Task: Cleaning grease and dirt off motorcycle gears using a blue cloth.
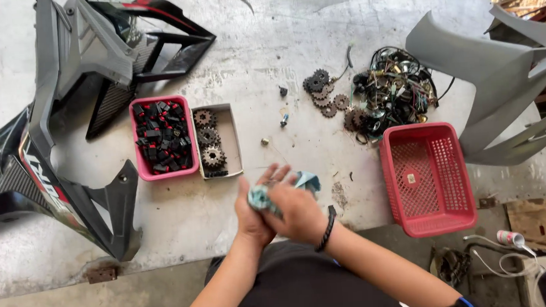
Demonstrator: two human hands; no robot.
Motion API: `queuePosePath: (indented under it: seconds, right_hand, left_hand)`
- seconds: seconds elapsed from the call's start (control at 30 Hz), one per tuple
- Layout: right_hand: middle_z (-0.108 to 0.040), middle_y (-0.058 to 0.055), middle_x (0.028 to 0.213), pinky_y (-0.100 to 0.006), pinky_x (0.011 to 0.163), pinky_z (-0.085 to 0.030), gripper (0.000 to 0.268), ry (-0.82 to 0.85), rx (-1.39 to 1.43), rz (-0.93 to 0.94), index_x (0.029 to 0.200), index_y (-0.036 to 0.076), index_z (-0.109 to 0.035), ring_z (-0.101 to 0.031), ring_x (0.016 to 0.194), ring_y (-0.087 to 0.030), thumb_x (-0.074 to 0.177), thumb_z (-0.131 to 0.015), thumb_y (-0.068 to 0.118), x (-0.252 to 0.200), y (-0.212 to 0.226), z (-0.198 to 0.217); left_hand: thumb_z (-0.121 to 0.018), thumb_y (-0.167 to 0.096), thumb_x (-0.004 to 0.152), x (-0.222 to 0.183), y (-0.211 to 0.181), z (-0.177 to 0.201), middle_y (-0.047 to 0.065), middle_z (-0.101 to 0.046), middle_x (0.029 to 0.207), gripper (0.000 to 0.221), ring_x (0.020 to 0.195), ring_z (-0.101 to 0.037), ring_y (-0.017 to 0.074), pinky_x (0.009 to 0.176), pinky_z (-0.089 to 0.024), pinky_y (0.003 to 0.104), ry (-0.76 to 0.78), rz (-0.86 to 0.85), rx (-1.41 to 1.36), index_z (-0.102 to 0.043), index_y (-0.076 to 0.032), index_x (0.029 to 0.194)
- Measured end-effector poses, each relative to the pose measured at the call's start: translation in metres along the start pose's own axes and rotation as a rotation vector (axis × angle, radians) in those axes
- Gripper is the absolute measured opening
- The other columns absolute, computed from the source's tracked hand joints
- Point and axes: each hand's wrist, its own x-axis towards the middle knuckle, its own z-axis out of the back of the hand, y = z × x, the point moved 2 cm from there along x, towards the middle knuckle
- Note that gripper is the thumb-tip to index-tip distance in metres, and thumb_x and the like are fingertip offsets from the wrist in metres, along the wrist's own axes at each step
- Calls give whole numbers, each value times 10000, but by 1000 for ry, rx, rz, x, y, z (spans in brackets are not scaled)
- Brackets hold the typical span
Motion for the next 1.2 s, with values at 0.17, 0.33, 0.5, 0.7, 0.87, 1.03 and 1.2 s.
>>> queuePosePath:
  seconds: [0.17,0.33,0.5,0.7,0.87,1.03,1.2]
  right_hand:
    - [-656,-58,795,-482,593,-554,287,-5,-70,-40,982,167,-668,-704,718,-339,820,-736,393,-7,-44,14]
    - [-678,-37,861,-394,629,-589,230,-40,181,125,995,141,-680,-722,757,-310,849,-746,305,-30,-27,37]
    - [-680,-66,806,-512,618,-567,249,-74,69,-160,1011,164,-691,-710,732,-376,841,-760,334,-21,-58,44]
    - [-781,-62,832,-459,695,-601,217,191,422,-155,970,188,-788,-769,795,-339,761,-832,227,-45,-47,70]
    - [-720,-70,881,-518,701,-582,263,1,228,-226,1031,199,-721,-717,838,-391,802,-793,308,-37,-32,74]
    - [-757,-58,814,-501,768,-597,196,177,292,-372,921,188,-762,-748,823,-364,783,-799,323,-48,-52,70]
    - [-736,-82,881,-541,741,-572,273,77,218,-314,1024,236,-749,-723,865,-400,773,-798,330,-42,-24,66]
  left_hand:
    - [-272,-694,974,0,30,18,267,-558,1451,856,1283,-561,468,1103,-426,601,-55,-43,-41,-567,-2,1384]
    - [-219,-675,1001,-21,32,-10,257,-560,1459,837,1297,-560,444,1098,-428,587,-26,-99,-21,-571,-10,1368]
    - [-333,-627,1003,-8,58,-2,239,-599,1404,763,1268,-576,447,1118,-432,587,-5,-107,-67,-583,-8,1373]
    - [-375,-640,981,-25,58,-9,244,-626,1365,775,1218,-615,418,1063,-477,547,-20,-136,-23,-584,5,1356]
    - [-406,-652,974,-2,72,6,236,-655,1320,767,1185,-638,422,1042,-500,569,18,-42,-23,-627,-8,1327]
    - [-470,-692,925,-10,67,3,271,-650,1307,812,1169,-635,457,1017,-495,626,11,-49,12,-623,6,1312]
    - [-487,-668,940,-24,65,-22,216,-696,1252,745,1105,-677,396,983,-538,559,6,-11,13,-644,-37,1302]
